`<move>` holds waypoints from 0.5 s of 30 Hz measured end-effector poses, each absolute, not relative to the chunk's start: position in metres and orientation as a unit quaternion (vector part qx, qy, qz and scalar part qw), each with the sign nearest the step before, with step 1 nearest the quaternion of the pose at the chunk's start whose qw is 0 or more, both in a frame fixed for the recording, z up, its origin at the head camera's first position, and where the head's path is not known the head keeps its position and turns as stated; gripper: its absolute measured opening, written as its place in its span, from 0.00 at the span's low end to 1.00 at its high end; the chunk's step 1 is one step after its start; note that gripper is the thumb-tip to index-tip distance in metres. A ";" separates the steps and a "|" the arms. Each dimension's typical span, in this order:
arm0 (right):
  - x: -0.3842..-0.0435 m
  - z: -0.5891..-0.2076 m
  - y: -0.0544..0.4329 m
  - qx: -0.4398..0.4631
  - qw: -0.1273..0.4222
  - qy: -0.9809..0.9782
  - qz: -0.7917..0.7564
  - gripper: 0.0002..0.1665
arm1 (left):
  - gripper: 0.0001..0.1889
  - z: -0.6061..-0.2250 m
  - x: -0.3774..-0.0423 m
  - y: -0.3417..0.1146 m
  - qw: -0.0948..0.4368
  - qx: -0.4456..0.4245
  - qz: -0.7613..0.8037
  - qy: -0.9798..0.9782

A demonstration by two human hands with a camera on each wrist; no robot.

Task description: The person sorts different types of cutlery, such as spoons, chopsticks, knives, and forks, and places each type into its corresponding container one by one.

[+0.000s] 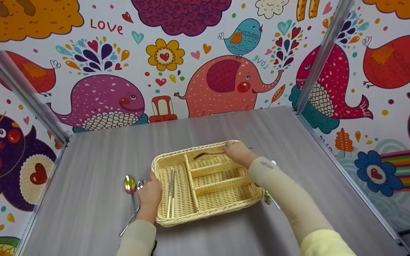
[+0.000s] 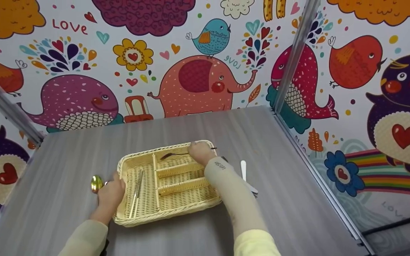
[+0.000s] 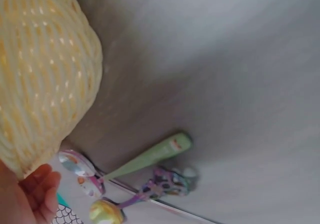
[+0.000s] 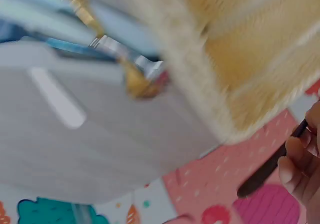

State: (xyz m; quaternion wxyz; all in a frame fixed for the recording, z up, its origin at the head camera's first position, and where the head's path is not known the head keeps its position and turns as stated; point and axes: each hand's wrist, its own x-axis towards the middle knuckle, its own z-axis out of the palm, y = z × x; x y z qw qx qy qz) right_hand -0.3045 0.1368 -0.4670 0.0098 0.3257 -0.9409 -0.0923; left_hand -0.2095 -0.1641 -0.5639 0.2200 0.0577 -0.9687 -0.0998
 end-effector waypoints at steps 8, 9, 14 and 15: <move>-0.357 -0.579 0.131 0.395 0.255 -0.845 -0.254 0.05 | 0.16 -0.566 -0.209 -0.160 0.299 0.045 -0.062 -0.951; -0.377 -0.608 0.135 0.397 0.256 -0.844 -0.254 0.06 | 0.15 -0.567 -0.209 -0.159 0.303 0.045 -0.064 -0.950; -0.485 -0.759 0.159 0.397 0.243 -0.857 -0.221 0.05 | 0.15 -0.566 -0.209 -0.158 0.295 0.050 -0.079 -0.951; -0.492 -0.768 0.161 0.397 0.239 -0.859 -0.217 0.05 | 0.15 -0.566 -0.209 -0.158 0.293 0.051 -0.081 -0.951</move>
